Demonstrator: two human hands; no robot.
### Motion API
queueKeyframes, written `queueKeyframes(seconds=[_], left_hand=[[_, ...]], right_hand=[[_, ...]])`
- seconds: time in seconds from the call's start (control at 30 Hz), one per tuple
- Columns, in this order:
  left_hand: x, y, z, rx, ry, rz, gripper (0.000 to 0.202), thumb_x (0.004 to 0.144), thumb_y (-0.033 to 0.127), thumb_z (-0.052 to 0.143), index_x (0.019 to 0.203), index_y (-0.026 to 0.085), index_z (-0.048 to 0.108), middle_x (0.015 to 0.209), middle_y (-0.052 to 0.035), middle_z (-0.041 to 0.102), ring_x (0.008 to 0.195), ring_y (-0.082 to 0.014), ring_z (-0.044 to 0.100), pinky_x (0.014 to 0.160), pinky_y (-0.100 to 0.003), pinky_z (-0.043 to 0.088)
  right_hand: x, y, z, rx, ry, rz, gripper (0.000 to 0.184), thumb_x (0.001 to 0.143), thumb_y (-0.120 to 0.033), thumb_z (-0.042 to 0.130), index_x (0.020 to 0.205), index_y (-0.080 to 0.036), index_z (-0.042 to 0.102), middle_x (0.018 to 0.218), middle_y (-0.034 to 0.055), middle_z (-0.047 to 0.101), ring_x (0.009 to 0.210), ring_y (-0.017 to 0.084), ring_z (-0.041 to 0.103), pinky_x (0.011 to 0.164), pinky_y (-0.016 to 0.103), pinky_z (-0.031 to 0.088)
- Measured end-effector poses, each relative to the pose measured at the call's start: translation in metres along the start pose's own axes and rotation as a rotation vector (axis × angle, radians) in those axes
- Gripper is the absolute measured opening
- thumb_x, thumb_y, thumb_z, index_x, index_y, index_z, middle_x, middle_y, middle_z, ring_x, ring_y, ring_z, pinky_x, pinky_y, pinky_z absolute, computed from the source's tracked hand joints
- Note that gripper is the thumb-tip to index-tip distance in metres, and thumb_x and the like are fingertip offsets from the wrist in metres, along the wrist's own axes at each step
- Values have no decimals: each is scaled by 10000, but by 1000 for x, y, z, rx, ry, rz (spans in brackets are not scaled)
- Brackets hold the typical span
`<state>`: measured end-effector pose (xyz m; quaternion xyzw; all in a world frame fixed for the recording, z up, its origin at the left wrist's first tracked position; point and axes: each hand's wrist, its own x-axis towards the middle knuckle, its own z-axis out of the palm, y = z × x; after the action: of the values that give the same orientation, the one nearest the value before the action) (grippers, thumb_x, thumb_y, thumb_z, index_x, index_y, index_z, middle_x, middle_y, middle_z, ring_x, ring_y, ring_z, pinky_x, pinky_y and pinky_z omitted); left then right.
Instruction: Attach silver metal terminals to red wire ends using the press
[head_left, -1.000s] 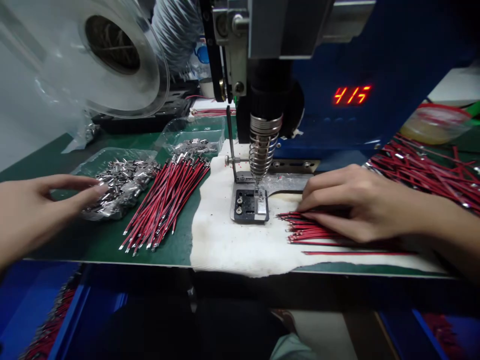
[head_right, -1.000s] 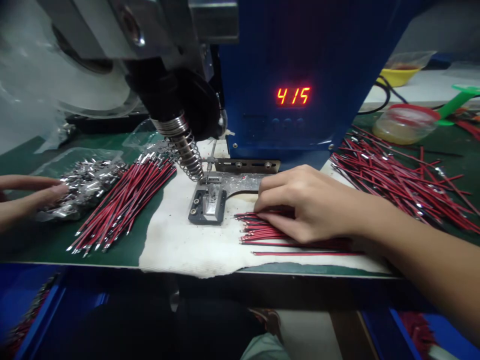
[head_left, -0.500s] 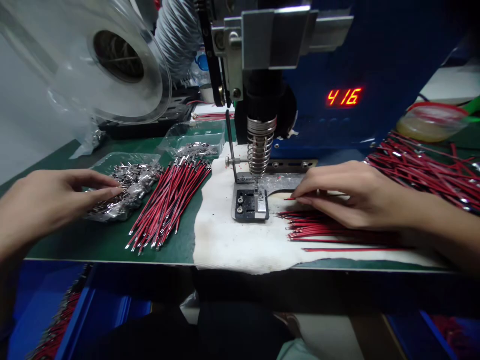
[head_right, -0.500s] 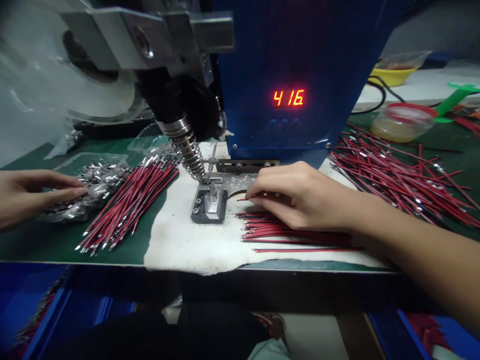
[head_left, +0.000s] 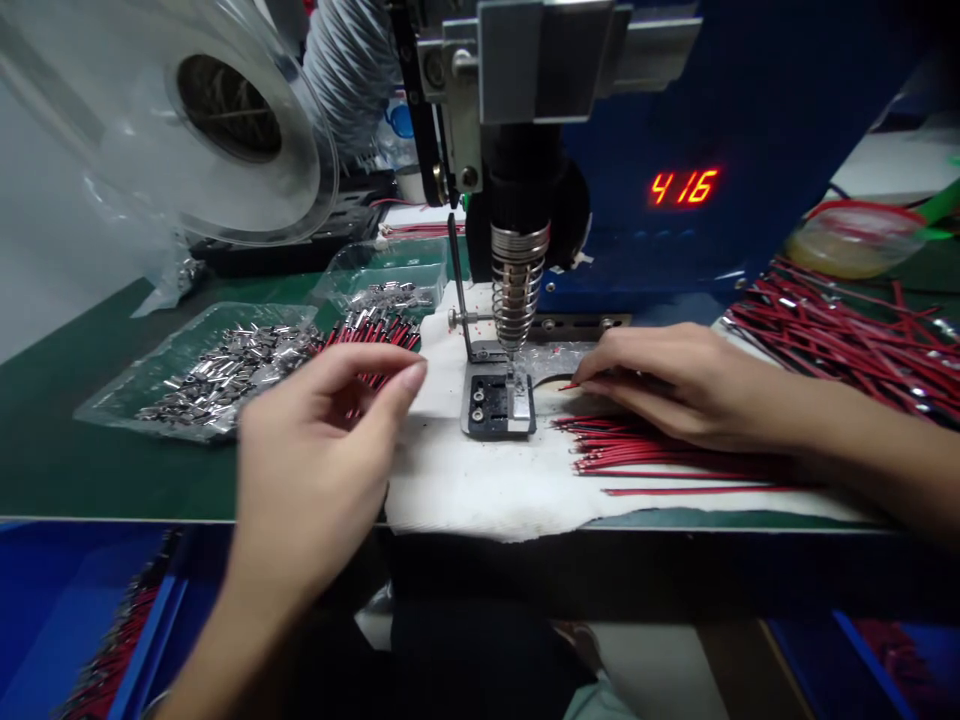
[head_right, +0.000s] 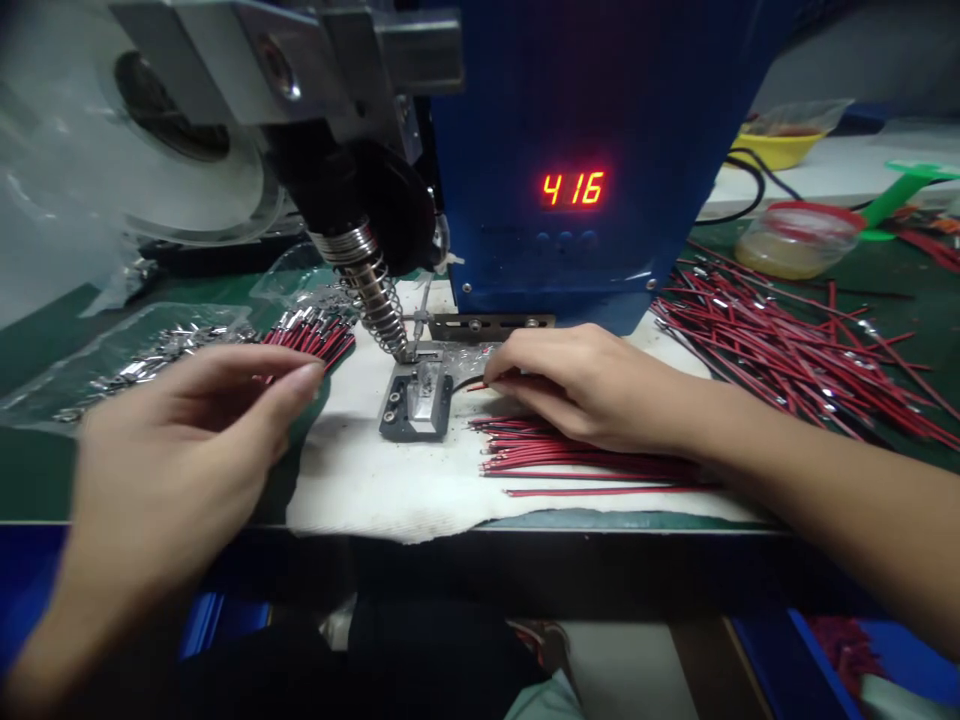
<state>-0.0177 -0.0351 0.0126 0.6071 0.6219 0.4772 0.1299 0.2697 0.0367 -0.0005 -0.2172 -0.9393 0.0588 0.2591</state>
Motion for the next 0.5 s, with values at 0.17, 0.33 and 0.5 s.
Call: queueKeyframes(seconds=[0.17,0.33,0.5], left_hand=[[4,-12,17,-126,-109,-150,120,856,346,768,895,235,795,527,67,540,437,-84,412,434,-223,344],[5,-12,14,-32,-191,-116,83,849,304,767,831,229,798,607,36,632,519,-81,487,455,-187,347],[4,-10,14,-10,-230,-129,101,848,333,778,832,237,802,660,30,685,553,-88,519,468,-184,356]], right_hand=[[-2,1,0,6,6,108,171,1019,-225,549,1081,-183,703,969,81,776,816,194,727,704,300,532],[0,0,-3,45,-32,51,188,1017,-231,577,1013,-169,755,832,52,758,702,155,688,646,266,509],[0,0,-3,52,8,53,179,1005,-191,600,1014,-156,775,812,43,765,663,122,669,627,229,490]])
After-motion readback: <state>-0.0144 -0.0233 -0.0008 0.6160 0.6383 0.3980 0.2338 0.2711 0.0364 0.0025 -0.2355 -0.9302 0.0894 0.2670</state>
